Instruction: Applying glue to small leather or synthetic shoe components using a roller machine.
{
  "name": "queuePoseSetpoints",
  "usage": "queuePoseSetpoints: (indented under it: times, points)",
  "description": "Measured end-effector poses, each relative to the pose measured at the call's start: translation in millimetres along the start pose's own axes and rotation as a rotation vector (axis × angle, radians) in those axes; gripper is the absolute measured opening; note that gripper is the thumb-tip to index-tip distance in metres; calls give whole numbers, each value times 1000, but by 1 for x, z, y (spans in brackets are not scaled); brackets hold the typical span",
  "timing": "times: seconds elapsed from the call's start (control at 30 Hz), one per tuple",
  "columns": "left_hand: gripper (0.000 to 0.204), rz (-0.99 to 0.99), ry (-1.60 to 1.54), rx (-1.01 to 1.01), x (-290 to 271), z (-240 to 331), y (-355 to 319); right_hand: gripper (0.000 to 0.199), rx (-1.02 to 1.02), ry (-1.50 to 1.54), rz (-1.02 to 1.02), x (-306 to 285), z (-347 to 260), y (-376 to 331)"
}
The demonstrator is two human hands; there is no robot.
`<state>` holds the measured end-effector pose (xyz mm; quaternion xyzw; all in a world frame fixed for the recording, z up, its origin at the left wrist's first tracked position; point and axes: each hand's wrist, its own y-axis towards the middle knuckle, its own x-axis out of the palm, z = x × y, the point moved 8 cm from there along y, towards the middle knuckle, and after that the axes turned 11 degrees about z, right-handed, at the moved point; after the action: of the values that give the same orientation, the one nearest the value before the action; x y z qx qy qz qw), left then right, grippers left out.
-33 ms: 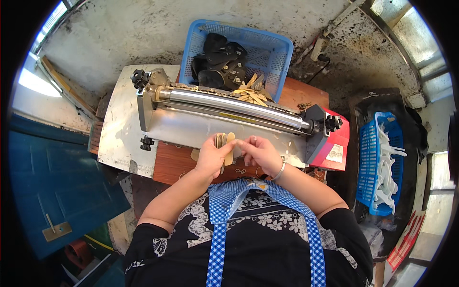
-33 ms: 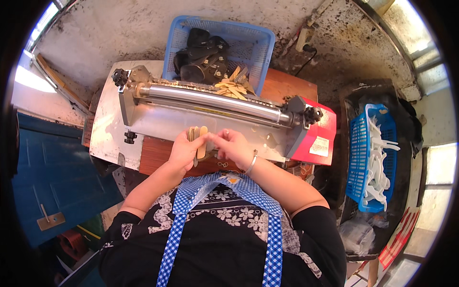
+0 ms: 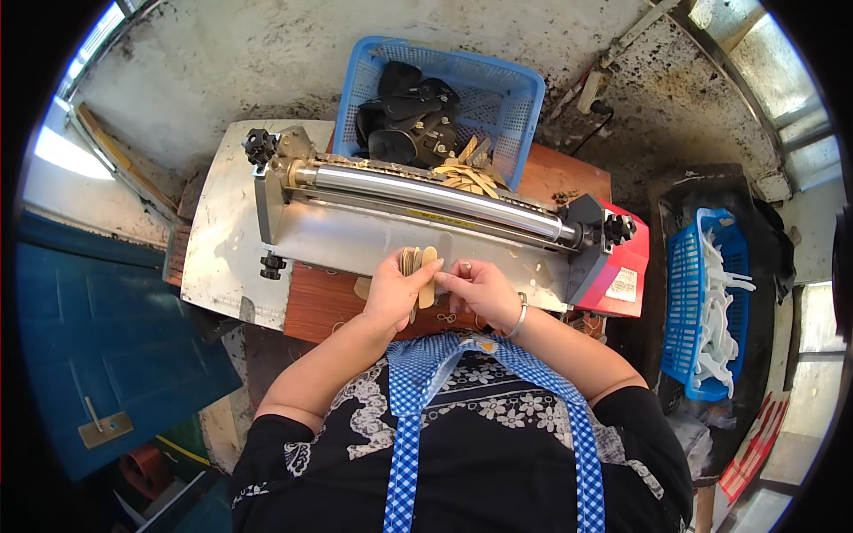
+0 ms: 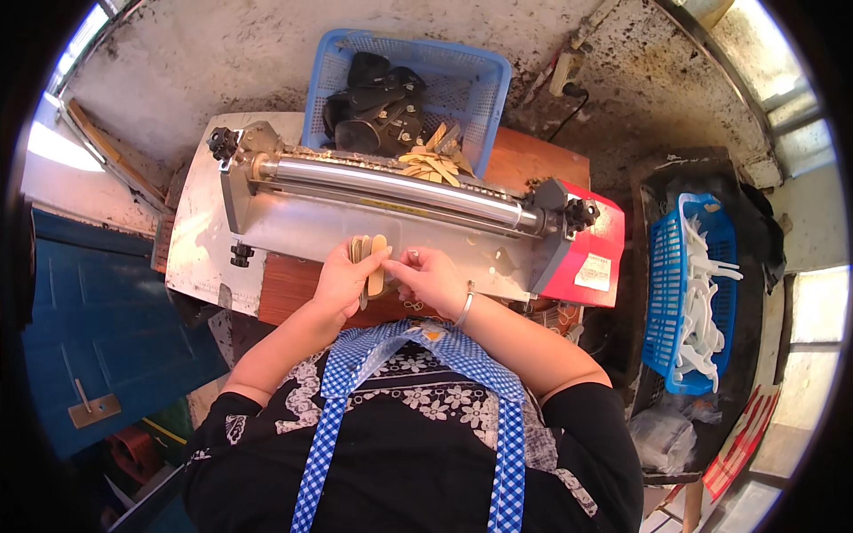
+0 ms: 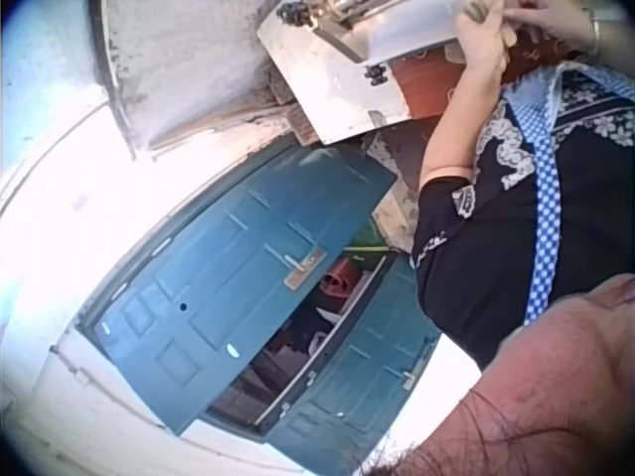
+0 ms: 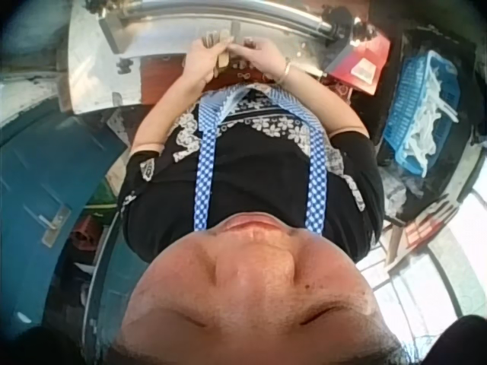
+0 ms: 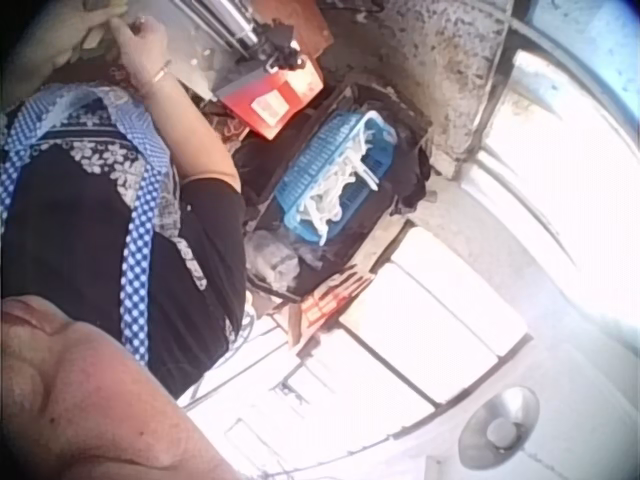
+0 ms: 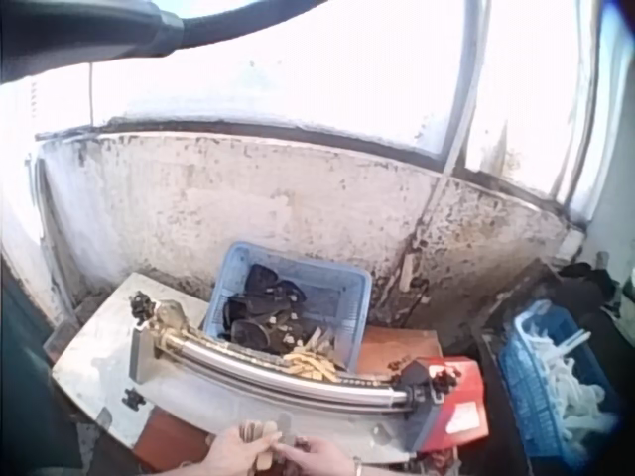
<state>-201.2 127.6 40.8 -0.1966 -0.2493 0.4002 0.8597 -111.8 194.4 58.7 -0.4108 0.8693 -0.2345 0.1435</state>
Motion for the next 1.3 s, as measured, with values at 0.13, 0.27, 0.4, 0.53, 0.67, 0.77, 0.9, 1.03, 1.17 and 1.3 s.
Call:
queuePoseSetpoints:
  times: [0.13, 0.27, 0.4, 0.53, 0.67, 0.77, 0.9, 1.03, 1.17, 1.3]
  points:
    - [19, 4, -65, -13, -2, 5, 3, 21, -33, 202, 233, -29, 4, 8]
    - [19, 54, -196, -37, -7, 9, 4, 20, 136, 137, 258, -39, 17, 13]
    - [18, 74, -214, -7, -3, 11, 8, 22, 41, 473, 354, -36, 3, 15]
    - [17, 68, -137, -8, 4, 9, 4, 19, 4, 236, 95, -8, -8, 4]
    - [14, -53, -201, -90, 5, -1, 3, 18, 234, 268, -132, 6, 19, 1]
    - [17, -211, -260, -208, 7, -8, -6, 20, 292, 422, 81, -26, 28, 23]
    - [22, -261, -329, -241, 16, -1, -16, 22, 198, 533, 335, -49, 13, 25]
    - [23, -227, -321, -187, 17, 1, -7, 23, 62, 104, 25, -6, 2, 3]
    - [23, -201, -300, -147, 20, 3, -6, 22, -51, 19, 48, -3, 1, 3]
    - [20, -149, -327, -173, 21, 0, -7, 21, -18, 72, 48, -3, -3, -1]
